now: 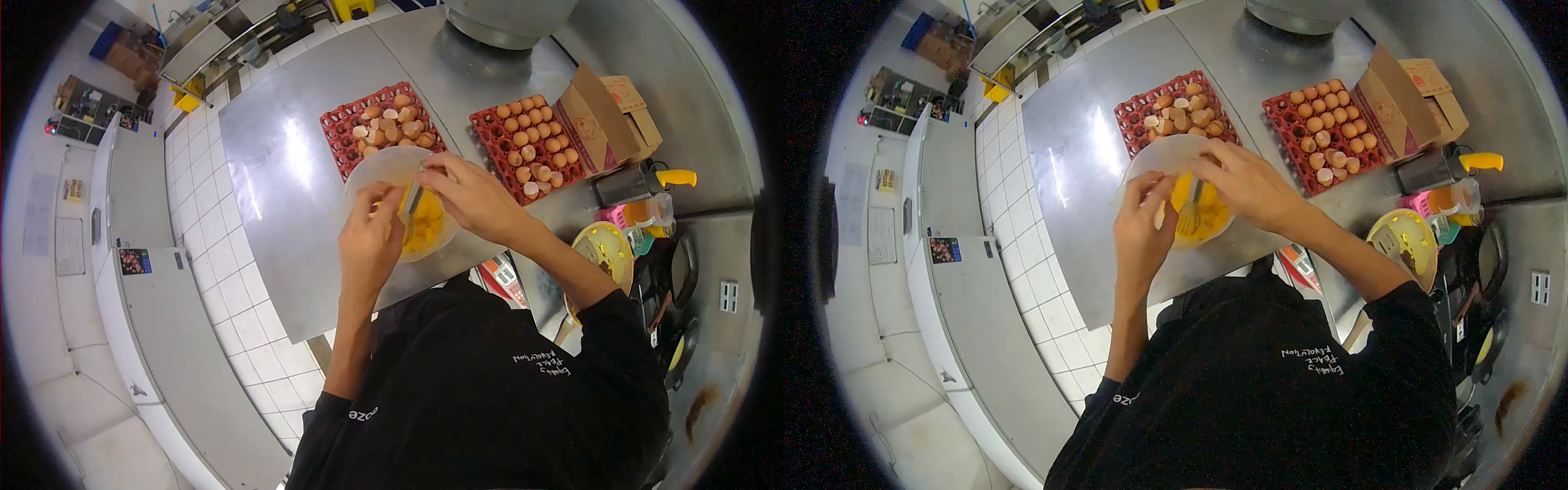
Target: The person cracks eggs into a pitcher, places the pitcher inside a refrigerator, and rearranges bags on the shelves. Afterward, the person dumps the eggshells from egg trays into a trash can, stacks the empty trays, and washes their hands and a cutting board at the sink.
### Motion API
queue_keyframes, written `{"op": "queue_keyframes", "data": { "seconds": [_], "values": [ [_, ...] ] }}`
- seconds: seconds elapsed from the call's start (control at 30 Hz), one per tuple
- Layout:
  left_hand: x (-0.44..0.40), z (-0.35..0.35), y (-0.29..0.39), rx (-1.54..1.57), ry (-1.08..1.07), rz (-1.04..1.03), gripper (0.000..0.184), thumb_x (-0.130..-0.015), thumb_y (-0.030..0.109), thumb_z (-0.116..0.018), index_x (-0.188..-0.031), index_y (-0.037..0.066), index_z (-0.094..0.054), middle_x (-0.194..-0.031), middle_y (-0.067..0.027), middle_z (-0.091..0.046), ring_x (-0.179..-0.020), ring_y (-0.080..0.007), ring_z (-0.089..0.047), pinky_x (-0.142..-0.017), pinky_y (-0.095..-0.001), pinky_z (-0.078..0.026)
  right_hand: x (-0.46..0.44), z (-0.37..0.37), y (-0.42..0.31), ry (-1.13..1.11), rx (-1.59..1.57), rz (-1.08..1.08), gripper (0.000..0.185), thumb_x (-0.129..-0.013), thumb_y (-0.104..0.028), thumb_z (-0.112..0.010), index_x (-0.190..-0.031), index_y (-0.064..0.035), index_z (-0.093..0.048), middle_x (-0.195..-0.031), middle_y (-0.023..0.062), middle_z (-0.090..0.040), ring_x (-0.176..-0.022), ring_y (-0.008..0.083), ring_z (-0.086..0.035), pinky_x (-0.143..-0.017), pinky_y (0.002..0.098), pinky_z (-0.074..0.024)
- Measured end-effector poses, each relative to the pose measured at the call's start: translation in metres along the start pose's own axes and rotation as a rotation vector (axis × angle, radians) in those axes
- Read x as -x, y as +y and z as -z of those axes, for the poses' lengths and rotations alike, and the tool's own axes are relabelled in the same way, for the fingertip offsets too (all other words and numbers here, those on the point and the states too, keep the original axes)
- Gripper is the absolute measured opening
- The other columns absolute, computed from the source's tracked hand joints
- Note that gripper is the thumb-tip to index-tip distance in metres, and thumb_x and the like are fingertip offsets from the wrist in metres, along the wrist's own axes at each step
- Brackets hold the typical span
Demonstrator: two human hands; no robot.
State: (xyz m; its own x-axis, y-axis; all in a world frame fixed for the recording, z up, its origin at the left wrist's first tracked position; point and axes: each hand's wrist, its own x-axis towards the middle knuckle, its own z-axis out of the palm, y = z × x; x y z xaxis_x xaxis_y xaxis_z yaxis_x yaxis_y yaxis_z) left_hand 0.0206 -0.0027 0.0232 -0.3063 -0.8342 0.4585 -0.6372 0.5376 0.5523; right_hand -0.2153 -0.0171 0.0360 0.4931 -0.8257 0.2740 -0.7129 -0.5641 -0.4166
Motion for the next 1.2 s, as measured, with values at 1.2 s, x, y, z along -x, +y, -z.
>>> {"op": "queue_keyframes", "data": {
  "seconds": [1.2],
  "values": [
    [0.003,-0.044,0.041,-0.074,-0.26,0.136,0.042,-0.102,0.031,-0.074,-0.137,0.009,-0.068,-0.132,-0.014,-0.071,-0.121,-0.0345,-0.067,-0.101,-0.0461,-0.049,0.14,-0.017,0.319,0.553,-0.084,-0.959,0.038,-0.09,-0.02,-0.072,-0.123,-0.0016,-0.07,-0.131,0.023,-0.066,-0.119,0.045,-0.069,-0.101,0.0538,-0.0565]
  ]
}}
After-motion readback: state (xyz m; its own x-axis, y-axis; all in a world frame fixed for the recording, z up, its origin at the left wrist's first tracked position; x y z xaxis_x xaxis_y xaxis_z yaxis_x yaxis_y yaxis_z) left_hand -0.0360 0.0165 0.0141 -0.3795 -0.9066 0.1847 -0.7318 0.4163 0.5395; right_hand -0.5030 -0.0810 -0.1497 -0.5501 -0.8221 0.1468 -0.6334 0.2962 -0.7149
